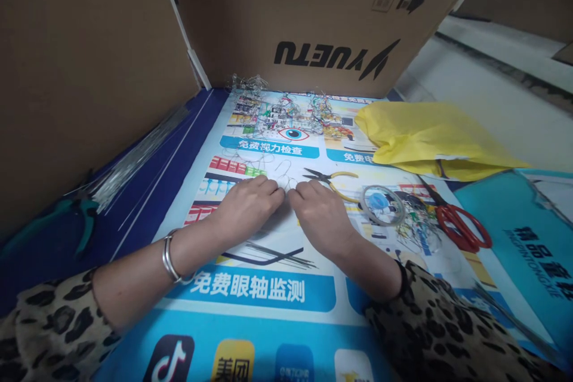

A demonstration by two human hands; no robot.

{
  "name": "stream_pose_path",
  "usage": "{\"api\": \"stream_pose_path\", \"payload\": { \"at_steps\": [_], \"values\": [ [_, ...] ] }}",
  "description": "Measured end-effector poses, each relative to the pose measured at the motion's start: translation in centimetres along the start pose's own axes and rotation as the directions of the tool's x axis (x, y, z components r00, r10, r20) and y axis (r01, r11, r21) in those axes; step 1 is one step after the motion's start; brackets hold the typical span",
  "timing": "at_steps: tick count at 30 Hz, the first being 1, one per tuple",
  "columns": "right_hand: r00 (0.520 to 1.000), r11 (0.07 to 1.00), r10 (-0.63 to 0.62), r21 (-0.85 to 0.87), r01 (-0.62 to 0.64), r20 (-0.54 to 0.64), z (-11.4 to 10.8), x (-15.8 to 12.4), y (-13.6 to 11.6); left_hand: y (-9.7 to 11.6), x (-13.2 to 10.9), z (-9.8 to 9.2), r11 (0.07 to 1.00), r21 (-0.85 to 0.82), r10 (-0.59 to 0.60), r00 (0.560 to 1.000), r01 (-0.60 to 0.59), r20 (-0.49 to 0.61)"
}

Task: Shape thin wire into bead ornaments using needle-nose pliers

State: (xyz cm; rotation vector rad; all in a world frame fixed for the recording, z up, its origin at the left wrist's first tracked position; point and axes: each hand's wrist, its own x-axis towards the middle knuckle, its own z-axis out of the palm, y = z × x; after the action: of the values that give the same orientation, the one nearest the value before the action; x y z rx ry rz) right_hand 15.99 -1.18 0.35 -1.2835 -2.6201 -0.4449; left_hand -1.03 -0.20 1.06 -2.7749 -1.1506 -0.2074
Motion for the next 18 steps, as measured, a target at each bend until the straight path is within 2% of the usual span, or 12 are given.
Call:
{"api": "stream_pose_path", "payload": {
  "at_steps": [9, 18],
  "values": [
    [1.000, 1.000, 0.009, -0.029, -0.010, -0.016, 0.11, 0.15, -0.64, 0.18, -0.01, -0.06, 1.000, -0.001, -0.015, 0.999, 0.015, 0.030],
    [0.999, 0.998, 0.045, -0.049, -0.046, -0.016, 0.06, 0.09, -0.94, 0.21, -0.06, 0.29, 1.000, 0.006, -0.021, 1.000, 0.021, 0.008]
  ]
}}
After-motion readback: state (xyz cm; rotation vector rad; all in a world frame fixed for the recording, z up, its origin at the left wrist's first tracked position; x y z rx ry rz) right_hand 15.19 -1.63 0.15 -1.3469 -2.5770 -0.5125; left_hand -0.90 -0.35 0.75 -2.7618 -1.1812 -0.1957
